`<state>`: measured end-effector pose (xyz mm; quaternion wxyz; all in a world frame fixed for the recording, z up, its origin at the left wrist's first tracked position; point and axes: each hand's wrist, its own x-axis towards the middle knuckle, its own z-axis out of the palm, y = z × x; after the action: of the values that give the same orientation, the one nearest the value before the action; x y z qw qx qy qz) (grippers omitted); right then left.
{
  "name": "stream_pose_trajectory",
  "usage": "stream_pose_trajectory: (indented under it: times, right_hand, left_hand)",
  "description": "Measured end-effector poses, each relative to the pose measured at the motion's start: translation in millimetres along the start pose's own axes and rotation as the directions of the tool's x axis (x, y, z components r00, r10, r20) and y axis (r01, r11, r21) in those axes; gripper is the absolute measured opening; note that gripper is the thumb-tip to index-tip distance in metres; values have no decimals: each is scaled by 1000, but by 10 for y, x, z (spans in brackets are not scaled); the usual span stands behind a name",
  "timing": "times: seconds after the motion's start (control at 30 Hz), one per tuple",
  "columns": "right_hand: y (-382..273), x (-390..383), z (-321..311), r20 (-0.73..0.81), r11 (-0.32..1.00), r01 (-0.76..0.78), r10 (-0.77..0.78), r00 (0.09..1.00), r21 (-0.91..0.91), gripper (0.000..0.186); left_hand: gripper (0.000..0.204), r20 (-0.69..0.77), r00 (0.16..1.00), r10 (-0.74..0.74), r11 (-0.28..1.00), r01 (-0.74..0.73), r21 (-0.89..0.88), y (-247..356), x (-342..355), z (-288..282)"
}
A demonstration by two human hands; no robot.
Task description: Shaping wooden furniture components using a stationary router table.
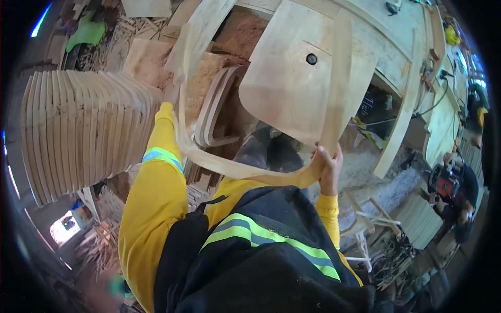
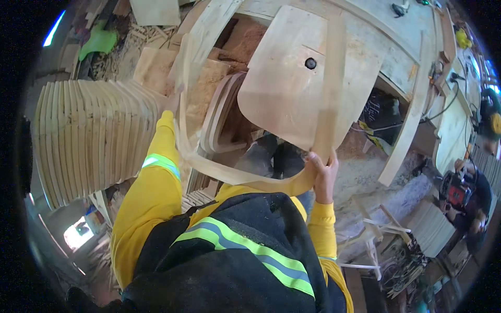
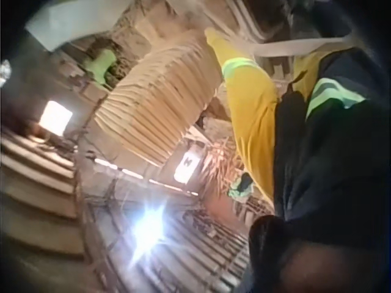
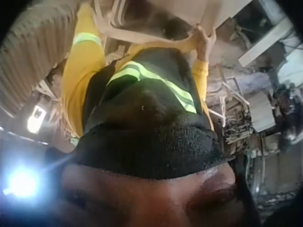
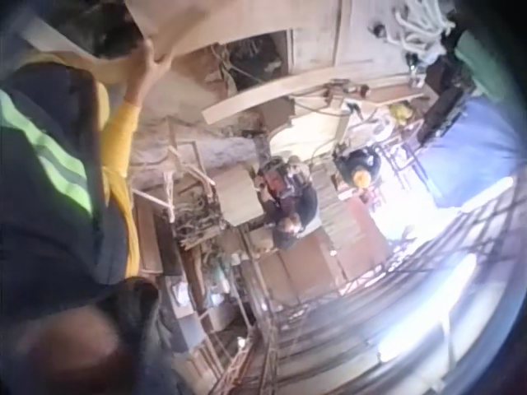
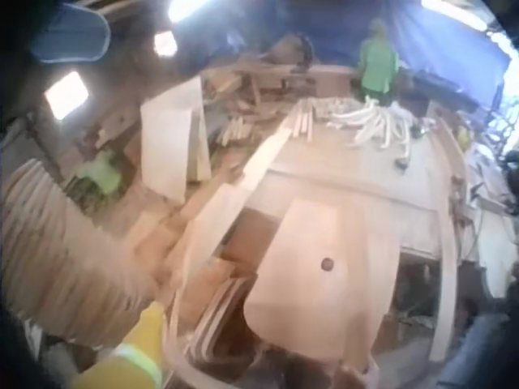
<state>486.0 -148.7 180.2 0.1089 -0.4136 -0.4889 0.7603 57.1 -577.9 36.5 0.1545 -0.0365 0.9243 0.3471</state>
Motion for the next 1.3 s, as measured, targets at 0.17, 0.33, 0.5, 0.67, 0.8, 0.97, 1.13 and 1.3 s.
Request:
stream_pose_trajectory:
  times: [0.17,0.33,0.5,0.67,0.8,0.97,1.13,1.3]
  right_hand:
    - [383,123,35,31,995,-67,70,997,-73,35]
    - [799,247,24,111,979,-178,189,976,-101,50]
    - [1066,202,74,131,979,-200,202,971,-30,58]
    - [1110,133,129,215,957,-287,290,933,-49,53]
    - [1279,187,165,200,943,-327,334,921,-67,54]
    - [1047,232,153,93,675,-143,300,949,-724,52]
    - [840,485,247,185,436,199,-76,980,-878,53]
    - [853,1269,448,168,526,422,-463,870,-738,67]
  left_hand:
    - [96,16,985,-171,980,168,104,-347,-194,-144]
    - [84,-220,975,-30,987,64,148,-538,-530,-267]
    - [90,-126,992,-19,995,32,99,-566,-707,-285]
    - [97,83,888,-453,832,454,-318,-1149,-376,-608]
    - [107,104,888,-448,867,459,-193,-1149,-306,-675]
    - [115,45,885,-464,885,460,79,-822,-244,-533]
    - [100,811,363,-459,-108,883,-457,-1081,243,-1510]
    - [106,176,892,-416,900,431,-60,-1166,-23,-804]
